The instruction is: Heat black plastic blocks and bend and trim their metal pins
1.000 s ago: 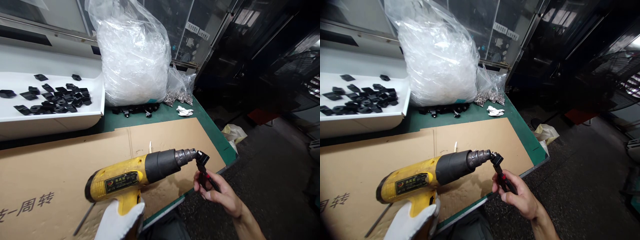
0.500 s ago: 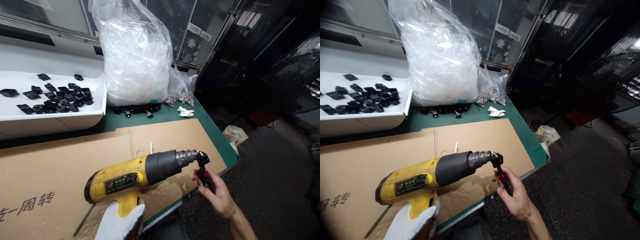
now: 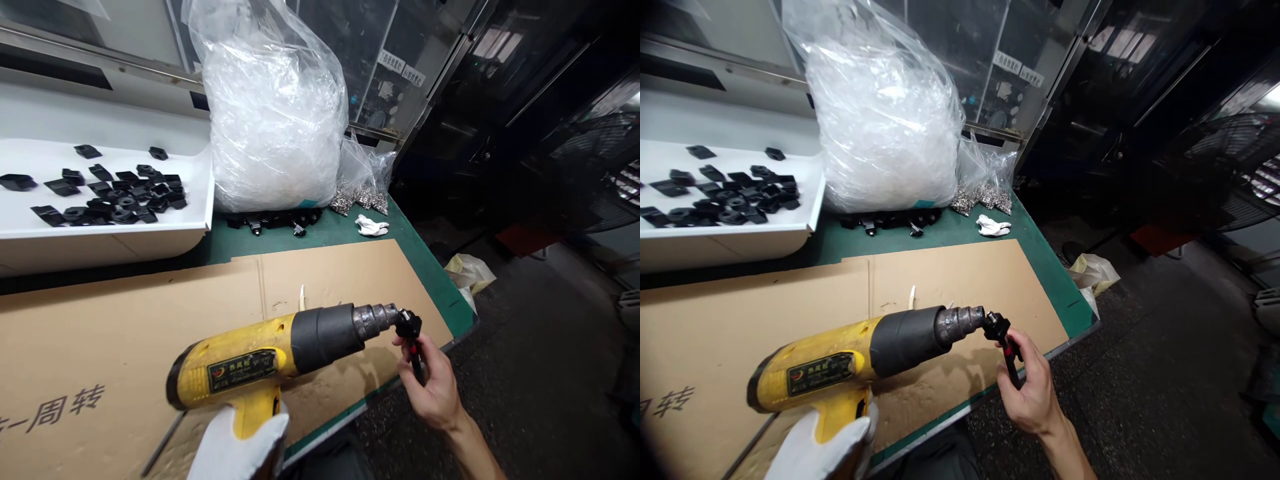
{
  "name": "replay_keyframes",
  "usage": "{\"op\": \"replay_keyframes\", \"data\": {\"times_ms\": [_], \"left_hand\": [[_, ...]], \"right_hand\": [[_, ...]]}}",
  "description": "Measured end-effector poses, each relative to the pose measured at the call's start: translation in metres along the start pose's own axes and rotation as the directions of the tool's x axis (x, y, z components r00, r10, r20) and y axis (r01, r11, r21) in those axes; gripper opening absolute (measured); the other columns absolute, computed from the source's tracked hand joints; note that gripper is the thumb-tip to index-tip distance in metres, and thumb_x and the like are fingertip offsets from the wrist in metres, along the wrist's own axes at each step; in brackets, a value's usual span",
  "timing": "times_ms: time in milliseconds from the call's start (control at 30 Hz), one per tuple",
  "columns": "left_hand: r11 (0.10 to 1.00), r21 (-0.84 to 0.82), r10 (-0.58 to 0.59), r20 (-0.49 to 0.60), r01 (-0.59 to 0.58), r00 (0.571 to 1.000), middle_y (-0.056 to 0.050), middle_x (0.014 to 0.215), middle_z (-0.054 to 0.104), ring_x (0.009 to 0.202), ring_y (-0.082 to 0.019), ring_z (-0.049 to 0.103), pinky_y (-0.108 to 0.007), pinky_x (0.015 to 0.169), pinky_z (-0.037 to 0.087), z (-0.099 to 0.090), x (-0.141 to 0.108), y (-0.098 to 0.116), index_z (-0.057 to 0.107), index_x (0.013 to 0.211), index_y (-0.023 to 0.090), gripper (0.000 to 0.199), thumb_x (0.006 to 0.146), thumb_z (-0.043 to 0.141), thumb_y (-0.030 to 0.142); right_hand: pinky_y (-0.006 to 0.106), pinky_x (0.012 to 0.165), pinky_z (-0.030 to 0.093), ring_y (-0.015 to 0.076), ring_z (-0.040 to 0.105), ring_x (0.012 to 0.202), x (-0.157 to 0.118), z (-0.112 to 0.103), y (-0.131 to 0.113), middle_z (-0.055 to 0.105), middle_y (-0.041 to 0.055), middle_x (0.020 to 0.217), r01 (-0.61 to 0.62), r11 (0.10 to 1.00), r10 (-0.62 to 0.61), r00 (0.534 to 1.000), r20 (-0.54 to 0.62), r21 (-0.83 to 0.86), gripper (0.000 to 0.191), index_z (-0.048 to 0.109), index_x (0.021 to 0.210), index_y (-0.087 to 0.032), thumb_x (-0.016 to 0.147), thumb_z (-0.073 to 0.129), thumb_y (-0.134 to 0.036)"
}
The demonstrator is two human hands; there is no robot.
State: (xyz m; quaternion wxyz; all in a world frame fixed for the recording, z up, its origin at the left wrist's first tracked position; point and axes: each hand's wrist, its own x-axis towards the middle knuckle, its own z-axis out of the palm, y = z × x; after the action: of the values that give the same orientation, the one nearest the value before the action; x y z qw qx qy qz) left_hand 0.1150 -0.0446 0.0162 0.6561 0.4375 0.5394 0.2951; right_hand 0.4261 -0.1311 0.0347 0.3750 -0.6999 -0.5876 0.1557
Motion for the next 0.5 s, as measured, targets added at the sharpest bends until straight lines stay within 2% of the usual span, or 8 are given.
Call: {"op": "replay_keyframes", "data": {"times_ms": [200, 333, 500], "left_hand": [[0.998, 0.070, -0.021, 0.120, 0.012, 0.993, -0.005, 0.070, 0.070, 0.073, -0.025, 0.067, -0.031, 0.069, 0.061, -0.008, 0.009, -0.017, 0.069, 0.072, 0.019, 0.058, 0.055, 0.079, 0.074], [0.998, 0.070, 0.006, 0.031, -0.008, 0.999, -0.006, 0.073, 0.073, 0.073, -0.026, 0.068, -0.031, 0.067, 0.061, -0.008, 0.010, -0.025, 0.069, 0.079, 0.018, 0.056, 0.060, 0.079, 0.070], [0.999, 0.034, -0.013, 0.048, 0.011, 0.999, -0.005, 0.075, 0.073, 0.075, -0.026, 0.069, -0.032, 0.070, 0.061, -0.003, 0.005, -0.024, 0.069, 0.083, 0.017, 0.059, 0.059, 0.080, 0.070]], "right_hand": [[0.035, 0.082, 0.054, 0.0223, 0.065, 0.090, 0.003, -0.001, -0.003, 0.066, 0.0112, 0.113, 0.069, 0.985, -0.084, 0.993, -0.089, -0.156, 0.040, 0.050, 0.132, -0.020, 0.093, 0.057, -0.020], [0.035, 0.079, 0.054, 0.0228, 0.064, 0.088, 0.007, 0.000, -0.004, 0.065, 0.0096, 0.108, 0.142, 0.956, -0.185, 0.971, -0.153, -0.255, 0.043, 0.050, 0.133, -0.022, 0.091, 0.058, -0.018], [0.035, 0.071, 0.054, 0.0225, 0.060, 0.080, 0.009, 0.001, -0.004, 0.062, 0.0082, 0.101, 0.170, 0.934, -0.244, 0.946, -0.215, -0.313, 0.044, 0.050, 0.132, -0.022, 0.089, 0.059, -0.017]]}}
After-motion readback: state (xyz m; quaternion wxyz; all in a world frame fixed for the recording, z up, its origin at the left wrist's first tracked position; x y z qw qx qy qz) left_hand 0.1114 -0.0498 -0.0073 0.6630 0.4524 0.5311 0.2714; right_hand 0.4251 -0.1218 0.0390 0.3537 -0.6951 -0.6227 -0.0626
